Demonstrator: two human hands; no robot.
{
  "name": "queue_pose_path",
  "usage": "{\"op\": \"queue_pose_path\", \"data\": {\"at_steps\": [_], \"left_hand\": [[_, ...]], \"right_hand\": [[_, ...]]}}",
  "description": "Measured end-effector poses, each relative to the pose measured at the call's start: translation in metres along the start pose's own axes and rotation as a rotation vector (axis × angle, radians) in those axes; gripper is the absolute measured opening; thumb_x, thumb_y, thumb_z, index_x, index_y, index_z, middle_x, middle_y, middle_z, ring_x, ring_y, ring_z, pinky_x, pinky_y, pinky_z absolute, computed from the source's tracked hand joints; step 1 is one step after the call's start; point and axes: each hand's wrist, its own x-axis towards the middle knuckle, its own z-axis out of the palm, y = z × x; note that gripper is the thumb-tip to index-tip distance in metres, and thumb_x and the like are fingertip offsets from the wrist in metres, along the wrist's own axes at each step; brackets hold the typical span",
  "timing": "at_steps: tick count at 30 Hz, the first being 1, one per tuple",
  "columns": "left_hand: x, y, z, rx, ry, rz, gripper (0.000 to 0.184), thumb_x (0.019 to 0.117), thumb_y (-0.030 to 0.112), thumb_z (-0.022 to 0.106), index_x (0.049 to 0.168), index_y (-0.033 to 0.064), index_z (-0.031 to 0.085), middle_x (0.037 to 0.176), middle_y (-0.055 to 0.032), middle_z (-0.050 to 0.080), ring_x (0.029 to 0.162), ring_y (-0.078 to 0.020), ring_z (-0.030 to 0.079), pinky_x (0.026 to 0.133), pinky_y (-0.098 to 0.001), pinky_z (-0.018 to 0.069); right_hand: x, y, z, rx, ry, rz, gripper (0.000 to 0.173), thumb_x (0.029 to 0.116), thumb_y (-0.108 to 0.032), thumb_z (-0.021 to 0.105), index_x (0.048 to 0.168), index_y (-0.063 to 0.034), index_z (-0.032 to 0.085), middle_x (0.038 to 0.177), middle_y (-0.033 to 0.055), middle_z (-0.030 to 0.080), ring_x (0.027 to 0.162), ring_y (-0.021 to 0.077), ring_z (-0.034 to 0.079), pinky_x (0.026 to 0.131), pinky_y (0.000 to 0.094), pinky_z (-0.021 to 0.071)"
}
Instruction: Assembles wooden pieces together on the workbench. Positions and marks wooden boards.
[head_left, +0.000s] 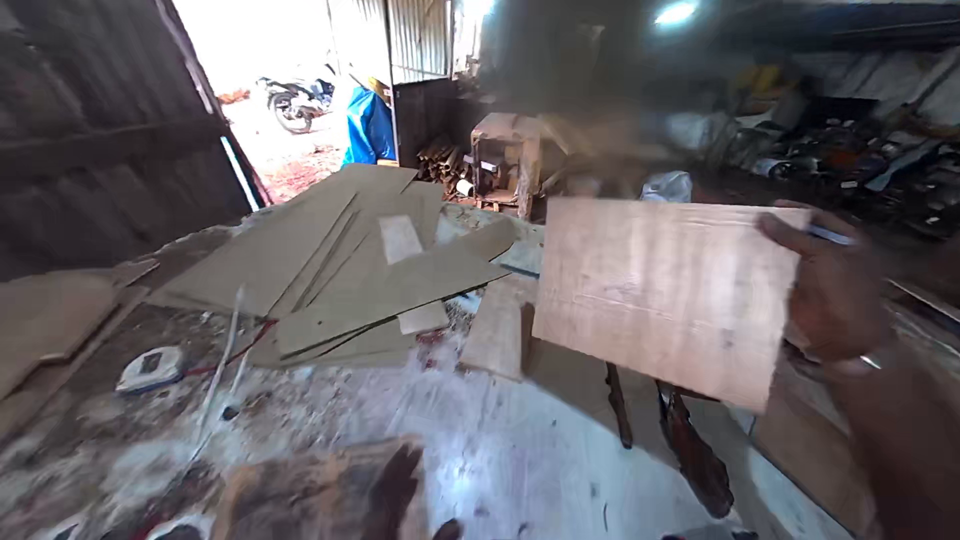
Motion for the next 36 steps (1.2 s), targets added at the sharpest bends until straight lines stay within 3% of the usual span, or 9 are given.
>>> {"op": "queue_pose_path", "data": {"at_steps": [5, 10, 12, 15, 19, 23, 26, 29, 36], "left_hand": [[0.029, 0.065, 0.028, -0.366, -0.132, 0.340, 0.119, 0.0803, 0.034, 0.087, 0.164, 0.0083, 0.007, 0.168, -0.0178, 0.023, 0.149, -0.0294, 0.038, 0.116, -0.0465, 0.0468], [0.008, 0.101, 0.027, -0.397, -0.216, 0.599, 0.058, 0.1012, 0.021, 0.063, 0.155, 0.0163, 0.044, 0.156, -0.0107, 0.048, 0.136, -0.0199, 0.056, 0.109, -0.0411, 0.0531], [-0.006, 0.103, 0.021, -0.413, -0.241, 0.573, 0.055, 0.1034, 0.014, 0.058, 0.156, 0.0129, 0.042, 0.156, -0.0138, 0.047, 0.132, -0.0217, 0.059, 0.105, -0.0412, 0.0563], [-0.022, 0.107, 0.012, -0.462, -0.319, 0.532, 0.067, 0.0992, 0.007, 0.058, 0.160, 0.0049, 0.030, 0.158, -0.0178, 0.043, 0.131, -0.0243, 0.059, 0.103, -0.0427, 0.0581], [-0.032, 0.106, -0.012, -0.404, -0.495, 0.474, 0.109, 0.0817, 0.018, 0.085, 0.162, -0.0011, 0.015, 0.164, -0.0235, 0.029, 0.140, -0.0290, 0.051, 0.112, -0.0443, 0.0520], [-0.038, 0.087, -0.017, -0.237, -0.470, 0.378, 0.115, 0.0812, 0.030, 0.087, 0.163, 0.0027, 0.011, 0.160, -0.0227, 0.037, 0.136, -0.0248, 0.054, 0.112, -0.0433, 0.0505], [-0.034, 0.054, -0.016, 0.181, -0.525, 0.204, 0.104, 0.0889, 0.047, 0.076, 0.164, 0.0064, 0.016, 0.160, -0.0142, 0.041, 0.137, -0.0210, 0.054, 0.113, -0.0434, 0.0477], [-0.027, 0.008, -0.030, 0.635, -0.523, 0.118, 0.084, 0.0928, 0.062, 0.061, 0.159, 0.0165, 0.038, 0.167, -0.0033, 0.031, 0.156, -0.0239, 0.025, 0.126, -0.0483, 0.0231], [-0.028, -0.060, -0.149, 0.989, -0.105, -0.136, 0.080, 0.0861, 0.075, 0.056, 0.150, 0.0278, 0.052, 0.163, -0.0178, 0.034, 0.152, -0.0416, 0.027, 0.121, -0.0645, 0.0249]], "right_hand": [[-0.104, 0.027, -0.003, 0.279, -0.062, 0.475, 0.021, 0.1042, -0.035, 0.054, 0.112, -0.0187, 0.065, 0.082, -0.0061, 0.069, 0.069, 0.0036, 0.065, 0.061, 0.0246, 0.0577], [-0.191, 0.084, 0.027, 0.306, -0.181, 0.572, 0.022, 0.1056, -0.027, 0.053, 0.120, -0.0146, 0.065, 0.086, -0.0025, 0.072, 0.070, 0.0052, 0.068, 0.062, 0.0248, 0.0592], [-0.217, 0.103, 0.040, 0.334, -0.225, 0.623, 0.028, 0.1041, -0.030, 0.056, 0.123, -0.0120, 0.066, 0.094, 0.0021, 0.074, 0.079, 0.0102, 0.071, 0.069, 0.0306, 0.0612], [-0.247, 0.106, 0.057, 0.382, -0.240, 0.704, 0.029, 0.1047, -0.030, 0.054, 0.118, -0.0099, 0.069, 0.094, 0.0045, 0.074, 0.079, 0.0117, 0.071, 0.069, 0.0308, 0.0607], [-0.259, 0.125, 0.079, 0.490, -0.244, 0.802, 0.029, 0.1038, -0.027, 0.057, 0.120, -0.0061, 0.068, 0.098, 0.0106, 0.075, 0.084, 0.0177, 0.072, 0.074, 0.0363, 0.0620], [-0.235, 0.131, 0.077, 0.100, -0.336, 0.705, 0.038, 0.1021, -0.042, 0.057, 0.129, -0.0154, 0.064, 0.102, 0.0033, 0.073, 0.086, 0.0130, 0.069, 0.075, 0.0367, 0.0595], [-0.189, 0.159, 0.066, -0.219, -0.379, 0.507, 0.047, 0.1003, -0.036, 0.064, 0.141, -0.0134, 0.058, 0.125, 0.0133, 0.066, 0.104, 0.0237, 0.065, 0.087, 0.0482, 0.0542], [-0.176, 0.153, 0.061, -0.404, -0.461, 0.301, 0.062, 0.0948, -0.027, 0.073, 0.147, -0.0052, 0.048, 0.143, 0.0217, 0.055, 0.123, 0.0342, 0.058, 0.101, 0.0543, 0.0489], [-0.287, 0.172, 0.038, -0.700, -0.517, 0.190, 0.107, 0.0784, -0.058, 0.080, 0.160, -0.0108, 0.029, 0.147, 0.0225, 0.052, 0.129, 0.0403, 0.056, 0.103, 0.0652, 0.0465]]}}
